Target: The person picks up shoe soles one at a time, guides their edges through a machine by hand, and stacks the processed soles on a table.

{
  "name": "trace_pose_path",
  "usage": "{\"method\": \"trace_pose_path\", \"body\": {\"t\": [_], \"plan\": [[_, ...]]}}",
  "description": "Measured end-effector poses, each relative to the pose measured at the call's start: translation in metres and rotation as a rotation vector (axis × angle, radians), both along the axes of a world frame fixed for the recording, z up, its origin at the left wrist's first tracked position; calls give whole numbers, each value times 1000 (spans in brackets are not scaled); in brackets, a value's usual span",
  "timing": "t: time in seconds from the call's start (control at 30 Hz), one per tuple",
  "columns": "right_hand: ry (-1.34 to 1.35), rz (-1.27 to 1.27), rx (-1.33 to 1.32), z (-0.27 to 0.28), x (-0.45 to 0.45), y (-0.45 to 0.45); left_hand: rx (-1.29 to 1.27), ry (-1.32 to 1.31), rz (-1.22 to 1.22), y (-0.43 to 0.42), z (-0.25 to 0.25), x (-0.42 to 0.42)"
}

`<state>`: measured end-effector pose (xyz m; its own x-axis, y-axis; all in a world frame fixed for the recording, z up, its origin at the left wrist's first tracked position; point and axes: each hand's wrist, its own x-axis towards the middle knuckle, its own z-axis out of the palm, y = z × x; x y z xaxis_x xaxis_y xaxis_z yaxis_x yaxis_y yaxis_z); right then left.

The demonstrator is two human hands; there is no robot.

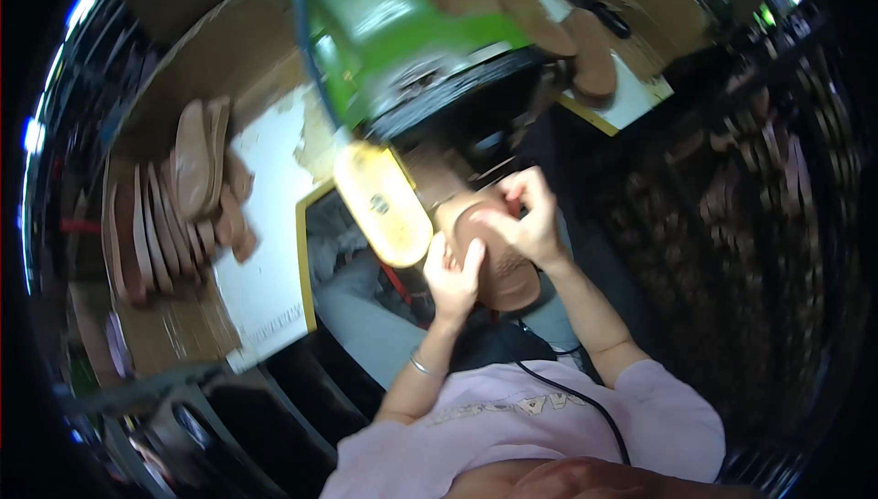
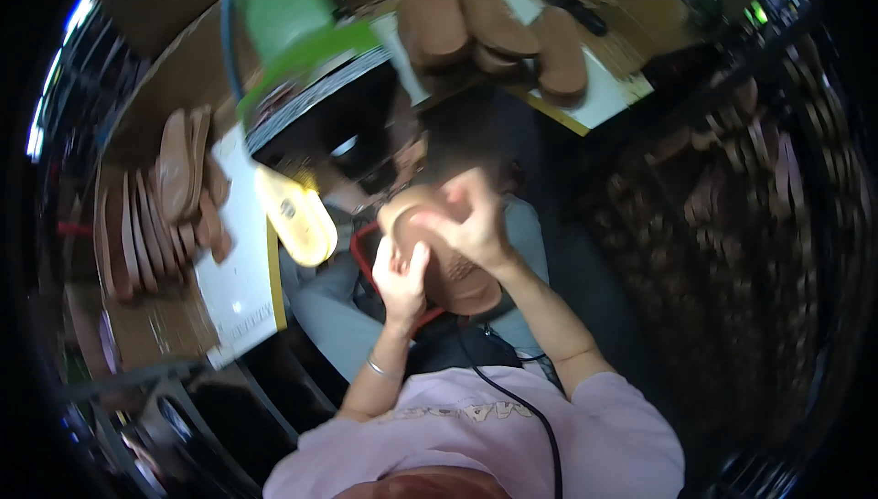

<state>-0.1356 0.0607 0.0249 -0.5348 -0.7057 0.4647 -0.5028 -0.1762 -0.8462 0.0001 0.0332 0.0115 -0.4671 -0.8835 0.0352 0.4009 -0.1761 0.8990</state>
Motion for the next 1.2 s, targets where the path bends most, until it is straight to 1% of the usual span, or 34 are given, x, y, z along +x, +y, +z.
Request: {"method": "trace_pose_path", "body": {"t": [0.07, 0.13, 0.2, 0.27, 0.33, 0.37, 0.4, 0.43, 0.47, 0.5, 0.53, 0.57, 0.6, 0.67, 0.73, 0.8, 0.83, 0.87, 0.9, 0.93, 1.0, 1.07, 1.1, 1.13, 1.17, 1.2], "plan": [[-38, 7, -10, 0, 10, -8, 23, -69, 107, 9, -5, 5], [48, 52, -32, 16, 19, -13, -10, -23, 173, 15, -20, 9], [7, 96, -41, 25, 23, -14, 0, 58, 200, 17, -11, 7], [3, 150, 56, 37, 21, -4, -30, 43, 145, 18, -20, 14], [124, 278, 265, 51, -3, 16, -85, 142, 1, 18, -20, 19], [164, 189, 303, 62, -23, 32, -81, 191, -110, 13, -29, 28], [203, 104, 345, 73, -45, 50, -117, 164, -130, 12, -12, 22], [151, -163, 195, 78, -65, 64, -111, 133, -117, 6, -15, 25], [-31, -350, 31, 77, -89, 79, -103, 98, -102, -2, -22, 36], [-121, -631, -105, 82, -108, 91, -69, 32, -57, -8, -28, 45], [-315, -655, -252, 81, -128, 109, -26, -103, 14, -15, -33, 54], [-402, -663, -486, 78, -144, 107, 8, -152, 45, -22, -39, 62], [-537, -663, -461, 82, -151, 104, 43, -202, 76, -27, -43, 69], [-706, -503, -511, 66, -172, 75, 46, -263, 136, -37, -47, 79], [-809, -380, -631, 45, -190, 34, -100, -373, 181, -58, -51, 89], [-933, -354, -723, 19, -212, 0, -204, -478, 280, -98, -57, 108], [-935, -346, -726, 12, -215, -11, -282, -536, 289, -136, -72, 135], [-975, -396, -693, 6, -216, -21, -357, -596, 299, -168, -83, 157], [-1016, -446, -660, 4, -217, -28, -567, -720, 447, -176, -52, 154], [-1016, -439, -663, 2, -217, -30, -776, -839, 596, -184, -21, 150], [-1031, -430, -617, -3, -214, -26, -1068, -1246, 822, -240, -12, 184], [-998, -431, -598, -4, -215, -18, -1149, -1406, 1079, -283, -7, 201], [-995, -398, -601, -6, -217, -14, -1148, -1408, 1070, -304, -6, 208], [-990, -367, -604, -7, -219, -10, -1096, -1473, 1078, -323, -6, 213], [-1005, -362, -620, -4, -218, -6, -1040, -1536, 1086, -332, -9, 214], [-1002, -367, -614, -5, -221, -4, -1036, -1538, 1078, -327, -6, 204]]}}
